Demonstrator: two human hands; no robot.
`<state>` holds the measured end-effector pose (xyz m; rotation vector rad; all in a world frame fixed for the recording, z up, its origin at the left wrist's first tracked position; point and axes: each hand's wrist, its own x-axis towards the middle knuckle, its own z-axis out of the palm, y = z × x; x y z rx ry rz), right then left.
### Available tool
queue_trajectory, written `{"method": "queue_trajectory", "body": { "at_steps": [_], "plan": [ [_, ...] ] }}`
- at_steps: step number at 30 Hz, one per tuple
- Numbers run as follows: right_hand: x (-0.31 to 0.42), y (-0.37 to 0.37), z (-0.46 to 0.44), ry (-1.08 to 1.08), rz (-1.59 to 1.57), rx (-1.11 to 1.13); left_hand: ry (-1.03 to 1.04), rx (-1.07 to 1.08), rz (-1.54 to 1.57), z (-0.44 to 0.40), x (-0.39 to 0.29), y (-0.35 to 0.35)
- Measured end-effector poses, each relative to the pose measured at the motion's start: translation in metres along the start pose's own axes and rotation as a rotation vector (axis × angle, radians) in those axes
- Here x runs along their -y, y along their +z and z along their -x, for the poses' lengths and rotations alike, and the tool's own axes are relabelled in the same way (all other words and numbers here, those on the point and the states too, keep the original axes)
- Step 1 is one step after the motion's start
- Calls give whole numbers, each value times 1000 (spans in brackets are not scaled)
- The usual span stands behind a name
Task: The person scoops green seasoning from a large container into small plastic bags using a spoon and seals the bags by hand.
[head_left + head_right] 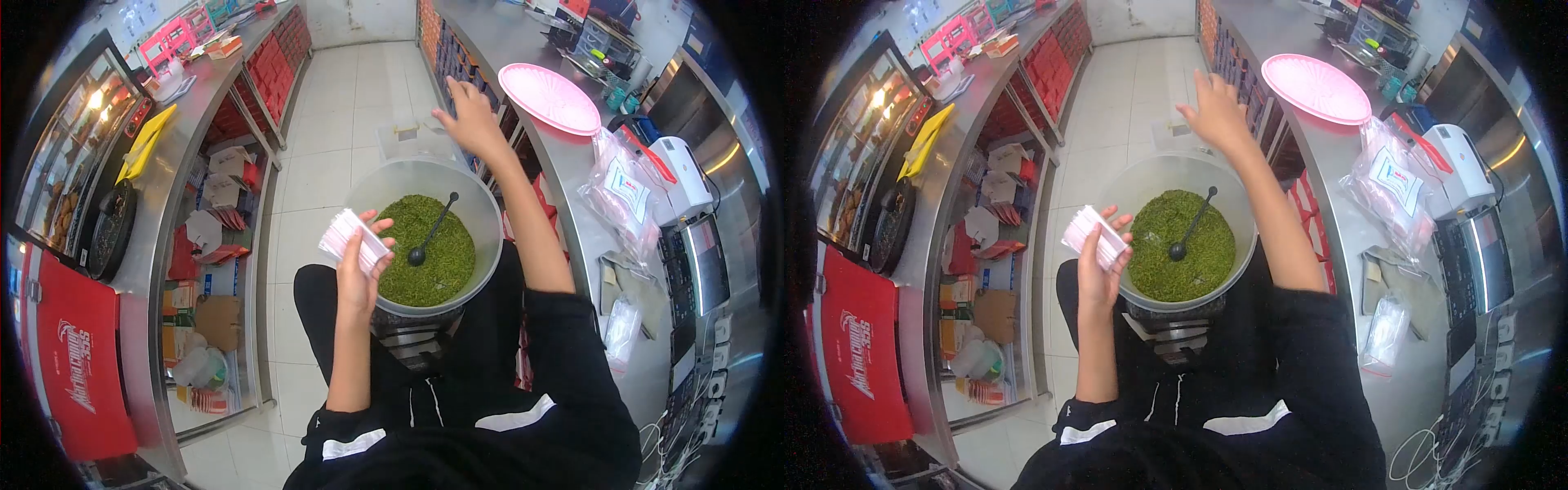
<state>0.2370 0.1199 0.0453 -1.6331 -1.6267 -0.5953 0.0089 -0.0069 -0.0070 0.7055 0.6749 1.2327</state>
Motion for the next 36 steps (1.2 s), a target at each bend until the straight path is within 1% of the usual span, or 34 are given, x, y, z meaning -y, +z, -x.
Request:
{"method": "queue_trajectory", "body": {
  "at_steps": [3,4,5,6,7,8,10,11,12,14,15,16,17,18,19,20,21,22,23,24,25,26,27,28,30,31,32,33,34,35,36],
  "plan": [
    [27,-30,46,42,-496,275,-33,5,8,-4,10,6],
    [41,-43,67,119,-636,376,-64,6,24,-4,13,8],
    [55,-55,85,200,-775,479,-92,59,16,-5,16,7],
    [65,-63,99,215,-809,477,-97,55,18,-5,17,8],
    [68,-64,112,167,-806,425,-144,109,19,-4,18,10],
    [71,-62,121,174,-804,428,-189,166,19,-4,19,12],
    [73,-60,131,345,-944,345,-211,152,-28,-3,21,16],
    [72,-62,133,422,-969,395,-217,148,15,-2,22,16],
    [72,-59,137,422,-971,396,-223,143,57,-2,22,16],
    [71,-48,147,561,-1133,398,-225,126,63,0,23,18],
    [75,-52,147,563,-1133,399,-231,111,70,1,24,18],
    [82,-56,147,656,-1184,344,-231,110,69,1,25,17],
    [87,-61,145,748,-1234,287,-229,92,-1,1,27,15],
    [90,-67,143,748,-1236,288,-227,73,-70,0,29,13],
    [92,-73,141,549,-1012,229,-226,71,-69,0,32,10],
    [94,-77,142,354,-786,171,-158,35,-154,-1,36,7],
    [93,-78,143,356,-785,172,-90,1,-239,0,35,8],
    [91,-79,144,350,-740,221,-92,3,-239,1,33,10],
    [89,-80,145,344,-695,270,-54,-42,-311,1,30,13],
    [86,-80,146,345,-696,271,-14,-88,-384,1,27,15],
    [80,-79,147,386,-821,340,-13,-90,-385,1,26,13],
    [74,-79,147,428,-944,411,62,-64,-464,1,26,11],
    [69,-82,144,413,-967,504,139,-36,-540,0,25,9],
    [65,-87,142,413,-966,505,137,-37,-539,0,23,8],
    [60,-95,136,593,-1087,537,140,45,-765,-2,16,6],
    [59,-95,135,656,-1066,467,139,44,-764,-4,17,3],
    [59,-96,135,654,-1065,467,165,17,-871,-7,20,0],
    [59,-96,135,655,-1024,415,192,-11,-978,-8,21,0],
    [59,-97,135,656,-983,363,195,-11,-976,-8,22,0],
    [60,-96,135,653,-982,362,188,-83,-937,-7,23,2],
    [62,-95,137,600,-933,373,179,-153,-898,-6,21,7]
  ]
}}
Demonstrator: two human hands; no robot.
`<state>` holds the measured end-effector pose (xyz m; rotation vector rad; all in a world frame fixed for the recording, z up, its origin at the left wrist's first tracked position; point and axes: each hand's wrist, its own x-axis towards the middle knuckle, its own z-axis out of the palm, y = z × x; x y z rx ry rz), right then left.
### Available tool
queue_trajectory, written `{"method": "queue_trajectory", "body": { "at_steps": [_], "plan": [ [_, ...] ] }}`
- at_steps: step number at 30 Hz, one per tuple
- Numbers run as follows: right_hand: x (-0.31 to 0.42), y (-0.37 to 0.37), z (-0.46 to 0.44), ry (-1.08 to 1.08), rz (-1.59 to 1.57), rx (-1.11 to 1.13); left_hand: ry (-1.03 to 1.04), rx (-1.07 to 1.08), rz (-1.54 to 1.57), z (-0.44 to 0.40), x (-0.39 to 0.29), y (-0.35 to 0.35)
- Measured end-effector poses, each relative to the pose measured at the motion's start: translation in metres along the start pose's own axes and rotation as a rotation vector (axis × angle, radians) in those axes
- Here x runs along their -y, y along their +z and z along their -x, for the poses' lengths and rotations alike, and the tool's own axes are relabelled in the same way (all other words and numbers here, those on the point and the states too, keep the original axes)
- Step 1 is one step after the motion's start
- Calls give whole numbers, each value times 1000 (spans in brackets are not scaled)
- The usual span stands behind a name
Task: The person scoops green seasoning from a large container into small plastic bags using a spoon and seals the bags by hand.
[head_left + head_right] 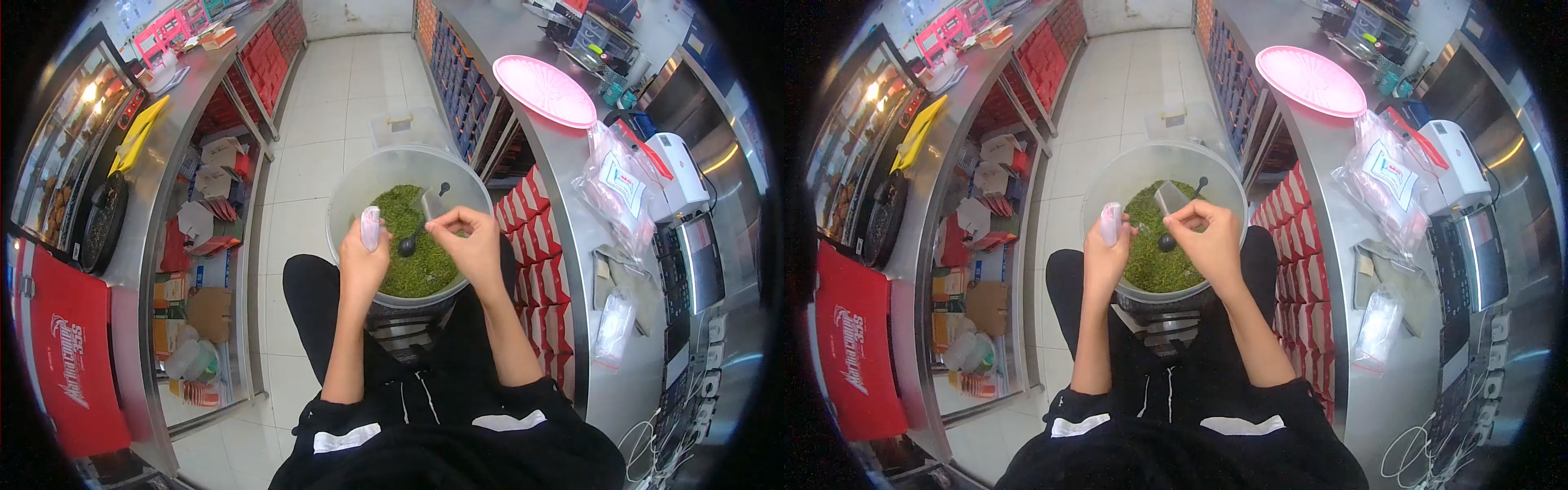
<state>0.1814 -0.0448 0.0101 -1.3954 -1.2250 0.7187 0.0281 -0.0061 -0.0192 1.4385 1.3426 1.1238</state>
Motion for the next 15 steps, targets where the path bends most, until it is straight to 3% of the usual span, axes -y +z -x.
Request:
{"method": "queue_trajectory", "body": {
  "at_steps": [1,3,7,9,12,13,15],
  "plan": [
    [-2,2,1,-32,61,14,-1,3,0,2,-6,0],
    [-13,9,2,39,-15,110,31,243,37,8,-19,-3],
    [-11,8,2,249,-250,301,9,277,-11,7,-16,-8],
    [-11,7,2,342,-326,375,16,289,114,8,-15,-11],
    [-17,14,4,214,-363,429,169,313,7,7,-16,-13],
    [-22,21,6,55,-192,376,167,313,7,5,-16,-11],
    [-20,35,15,-159,12,225,461,296,-115,5,-13,-4]
  ]
}}
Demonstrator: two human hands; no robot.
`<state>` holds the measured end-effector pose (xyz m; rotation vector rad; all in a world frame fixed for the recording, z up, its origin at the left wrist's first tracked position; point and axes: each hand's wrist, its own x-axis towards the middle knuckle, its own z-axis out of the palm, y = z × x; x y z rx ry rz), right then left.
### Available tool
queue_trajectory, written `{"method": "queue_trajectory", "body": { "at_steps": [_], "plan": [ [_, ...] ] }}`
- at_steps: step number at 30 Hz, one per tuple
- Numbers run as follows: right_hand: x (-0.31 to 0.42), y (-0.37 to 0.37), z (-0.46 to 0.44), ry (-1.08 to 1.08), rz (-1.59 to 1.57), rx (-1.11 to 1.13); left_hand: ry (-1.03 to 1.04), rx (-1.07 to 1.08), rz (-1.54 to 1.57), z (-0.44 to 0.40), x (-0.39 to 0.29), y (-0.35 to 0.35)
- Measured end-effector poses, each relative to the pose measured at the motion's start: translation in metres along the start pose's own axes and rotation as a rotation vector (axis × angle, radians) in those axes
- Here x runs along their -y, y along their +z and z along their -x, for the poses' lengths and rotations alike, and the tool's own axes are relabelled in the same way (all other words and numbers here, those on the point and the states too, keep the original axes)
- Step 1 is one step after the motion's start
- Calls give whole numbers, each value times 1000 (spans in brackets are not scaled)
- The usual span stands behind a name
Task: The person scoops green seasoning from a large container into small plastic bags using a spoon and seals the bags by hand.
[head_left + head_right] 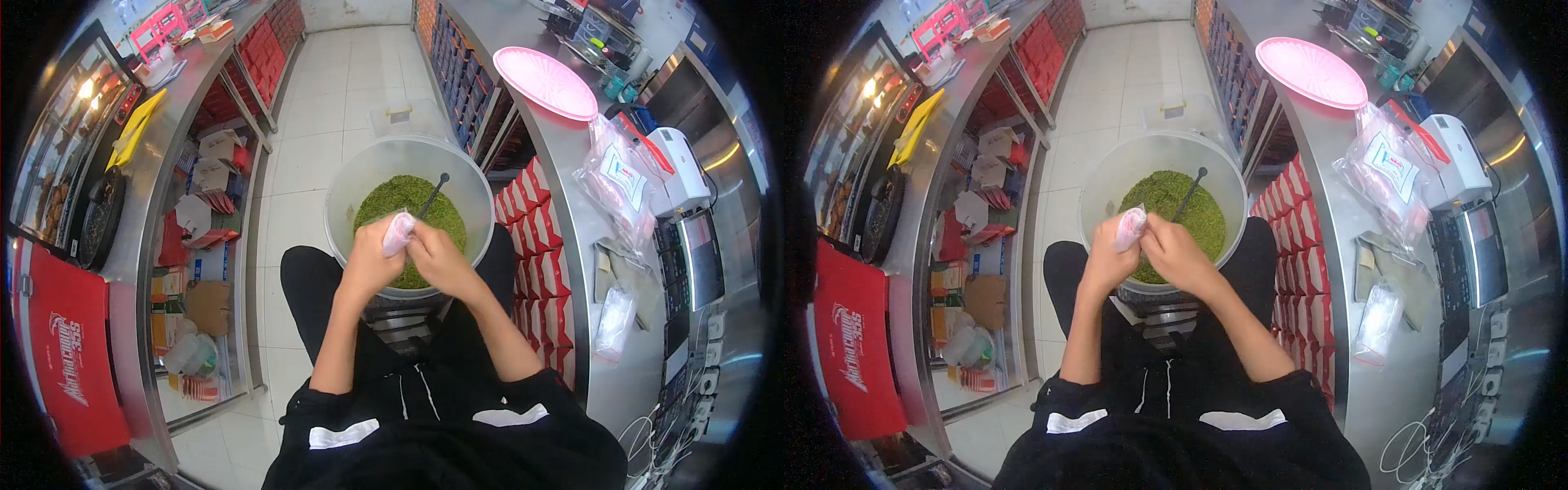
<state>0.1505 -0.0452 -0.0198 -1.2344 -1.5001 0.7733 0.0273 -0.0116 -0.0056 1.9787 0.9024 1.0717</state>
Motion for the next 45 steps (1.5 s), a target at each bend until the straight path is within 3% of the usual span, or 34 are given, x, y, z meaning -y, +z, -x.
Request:
{"method": "queue_trajectory", "body": {
  "at_steps": [1,3,4,6,8,10,12,13,15,17,19,20,21,22,23,24,26,29,32,33,35,37,39,41,42,44,45],
  "plan": [
    [3,-1,2,1,1,-2,1,2,2,3,4,5],
    [8,-2,3,101,111,20,-231,-83,289,10,19,18],
    [17,0,4,90,-23,-59,-231,-81,287,12,25,23],
    [9,5,1,116,-104,-62,-413,-209,1356,16,31,30],
    [6,3,-1,135,-184,-61,-437,-219,1201,18,33,27],
    [13,-6,0,131,77,64,-457,-235,1047,15,23,22],
    [8,-11,2,73,154,34,-319,-179,236,10,8,18],
    [6,-13,2,13,230,-1,-320,-176,236,7,4,15],
    [6,-20,2,83,367,-62,-346,-136,-145,5,-3,10],
    [4,-25,-1,148,505,-121,-366,-148,-125,5,-3,5],
    [1,-28,-5,215,215,-124,-55,-230,59,4,0,0],
    [1,-26,-4,218,214,-122,50,-120,224,6,16,-1],
    [1,-22,-5,236,-92,-92,49,-121,224,6,14,-1],
    [1,-20,-6,250,-397,-59,-53,-58,439,7,11,-2],
    [3,-19,-7,252,-395,-58,-157,9,653,7,7,-2],
    [6,-19,-9,266,-398,-32,-157,9,655,6,4,-3],
    [12,-21,-12,281,-400,-9,48,-26,362,3,-1,-5],
    [21,-21,-17,316,-356,54,25,-30,167,2,-1,-7],
    [22,-20,-25,303,-411,79,-53,-17,189,5,9,-14],
    [20,-22,-32,291,-377,178,-55,-17,189,6,11,-17],
    [8,-26,-52,282,-347,274,-116,-147,281,9,16,-22],
    [-33,-26,-77,-224,443,196,-98,-176,270,12,14,-28],
    [-115,-23,-92,-387,1058,373,-128,-152,255,14,9,-35],
    [-132,-25,-94,-555,1436,592,-126,-127,244,18,5,-41],
    [-145,-24,-95,-558,1434,590,-126,-103,235,20,3,-44],
    [-166,-20,-96,-483,1638,901,-197,-143,316,27,3,-49],
    [-166,-17,-94,-485,1635,905,-271,-181,400,30,3,-52]
  ]
}}
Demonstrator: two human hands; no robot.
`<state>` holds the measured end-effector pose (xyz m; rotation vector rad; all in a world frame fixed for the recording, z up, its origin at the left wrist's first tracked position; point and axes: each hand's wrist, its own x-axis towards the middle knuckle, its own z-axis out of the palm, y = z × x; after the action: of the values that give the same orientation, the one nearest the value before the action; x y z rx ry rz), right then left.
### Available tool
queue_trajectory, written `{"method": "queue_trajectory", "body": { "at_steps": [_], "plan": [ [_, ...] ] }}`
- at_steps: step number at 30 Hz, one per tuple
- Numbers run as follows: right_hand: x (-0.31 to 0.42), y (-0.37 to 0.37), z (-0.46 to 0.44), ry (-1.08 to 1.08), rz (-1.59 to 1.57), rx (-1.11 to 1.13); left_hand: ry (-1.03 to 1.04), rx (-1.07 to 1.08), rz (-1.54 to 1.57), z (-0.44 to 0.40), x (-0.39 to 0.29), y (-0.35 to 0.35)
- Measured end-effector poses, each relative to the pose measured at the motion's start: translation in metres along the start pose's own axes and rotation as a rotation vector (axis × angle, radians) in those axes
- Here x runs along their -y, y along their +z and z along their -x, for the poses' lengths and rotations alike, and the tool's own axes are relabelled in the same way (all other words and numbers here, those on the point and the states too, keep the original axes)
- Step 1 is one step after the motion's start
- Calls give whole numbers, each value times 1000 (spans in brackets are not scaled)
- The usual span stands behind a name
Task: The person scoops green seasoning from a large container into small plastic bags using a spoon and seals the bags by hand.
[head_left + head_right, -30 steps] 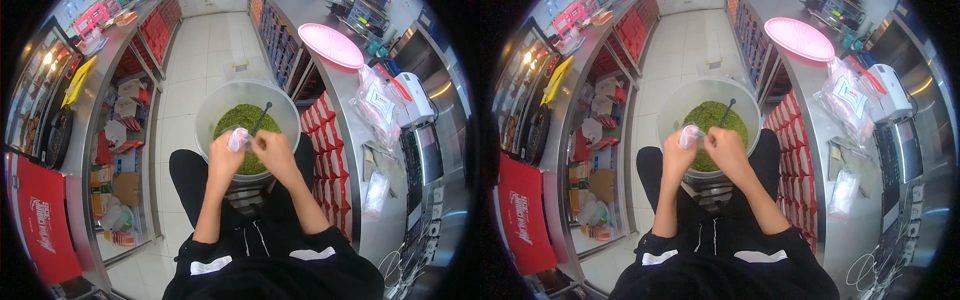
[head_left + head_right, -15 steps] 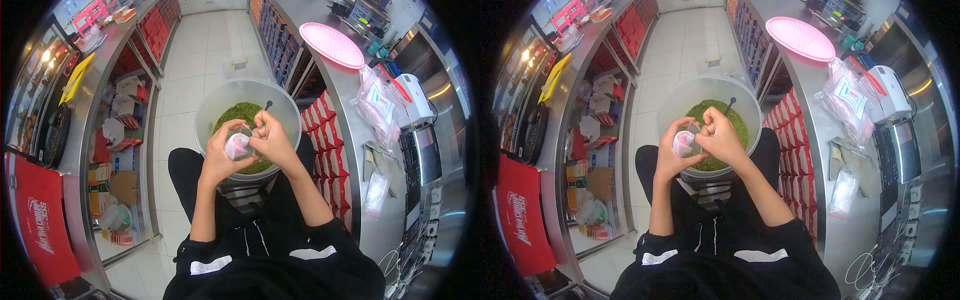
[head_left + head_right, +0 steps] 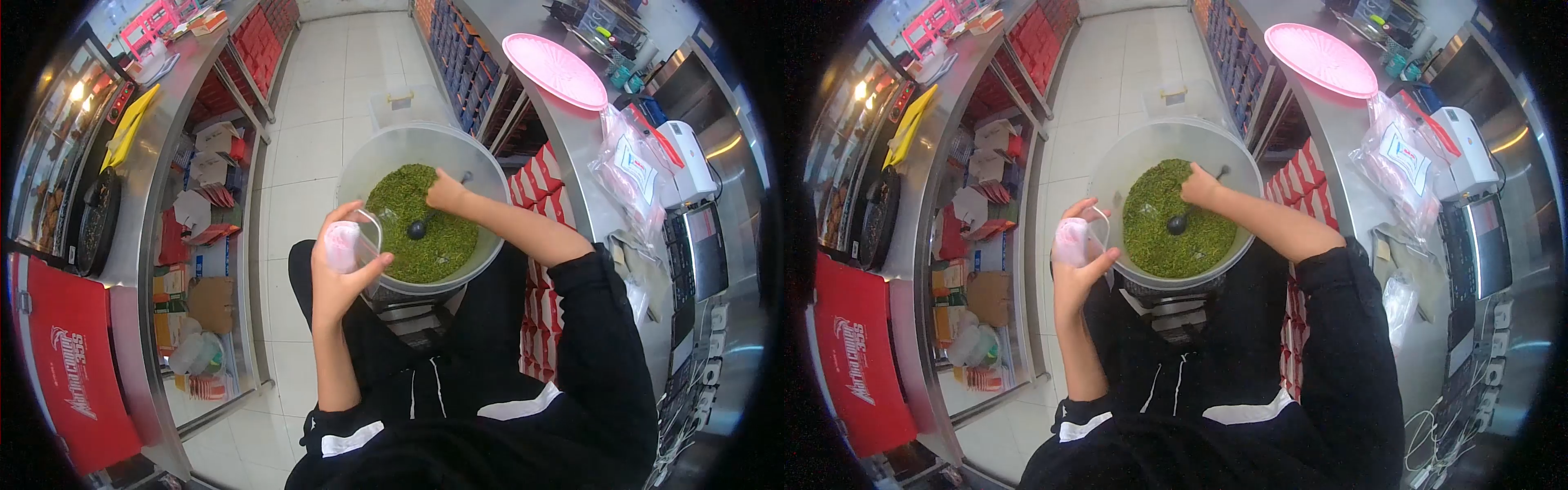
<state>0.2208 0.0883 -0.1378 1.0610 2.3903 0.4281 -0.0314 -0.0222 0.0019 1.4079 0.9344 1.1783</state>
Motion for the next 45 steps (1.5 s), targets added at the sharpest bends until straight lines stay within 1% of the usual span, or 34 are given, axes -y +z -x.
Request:
{"method": "queue_trajectory", "body": {
  "at_steps": [1,2,3,4,5,6,8,9,11,12,13,14,15,16,18,19,20,21,22,24,25,26,27,28,29,30,31,33,34,36,37,39,42,45],
  "plan": [
    [7,0,2,-78,30,85,-6,-2,0,2,-1,-3],
    [13,0,4,-154,61,171,-18,-57,-15,3,-4,-6],
    [17,-1,7,-155,60,174,-27,-112,-29,3,-4,-8],
    [21,-2,11,-74,-77,207,-29,-111,-27,3,-2,-11],
    [25,-4,15,6,-214,239,-7,-166,-22,4,0,-14],
    [27,-13,18,3,-214,242,14,-222,-17,5,1,-16],
    [35,-35,23,82,-268,152,12,-244,14,5,3,-20],
    [43,-38,25,81,-267,154,25,-251,33,5,4,-21],
    [57,-42,29,-14,-305,153,43,-254,52,4,4,-20],
    [60,-48,31,-11,-305,151,-8,-258,99,6,2,-18],
    [63,-54,33,-4,-431,225,-60,-264,143,7,0,-17],
    [64,-60,34,1,-557,297,-59,-265,139,8,1,-17],
    [59,-73,37,19,-629,324,24,-281,79,8,5,-17],
    [55,-75,37,18,-629,323,107,-294,21,8,6,-16],
    [41,-79,37,-81,-881,437,125,-305,86,8,4,-12],
    [35,-81,40,-79,-881,436,141,-315,149,7,3,-10],
    [27,-83,46,-75,-1072,451,143,-313,149,6,5,-10],
    [20,-85,51,-71,-1263,463,197,-337,130,5,8,-10],
    [13,-85,55,-67,-1262,460,251,-360,110,4,10,-10],
    [1,-82,63,73,-1556,440,255,-373,113,3,9,-7],
    [-3,-80,67,73,-1554,436,255,-389,116,2,8,-6],
    [-8,-76,72,102,-1643,382,260,-389,116,2,7,-4],
    [-12,-78,76,132,-1730,327,193,-382,106,1,5,-2],
    [-16,-78,81,131,-1727,322,162,-377,101,0,5,0],
    [-19,-79,87,171,-1814,294,131,-372,95,-1,6,2],
    [-21,-83,93,212,-1901,265,175,-364,82,-4,12,5],
    [-22,-86,98,213,-1900,260,220,-356,70,-7,18,8],
    [-22,-92,108,309,-2019,108,221,-332,65,-12,24,14],
    [-21,-96,112,309,-2019,103,219,-311,59,-14,25,18],
    [-15,-102,118,489,-1986,-37,199,-298,74,-18,27,25],
    [-11,-94,118,490,-1989,-40,182,-277,33,-20,31,27],
    [-4,-80,116,549,-2037,-253,147,-249,-31,-25,35,33],
    [-2,-80,124,552,-1993,-307,94,-204,-64,-31,37,43],
    [0,-117,136,599,-2047,-358,100,-179,-44,-39,43,53]
  ]
}}
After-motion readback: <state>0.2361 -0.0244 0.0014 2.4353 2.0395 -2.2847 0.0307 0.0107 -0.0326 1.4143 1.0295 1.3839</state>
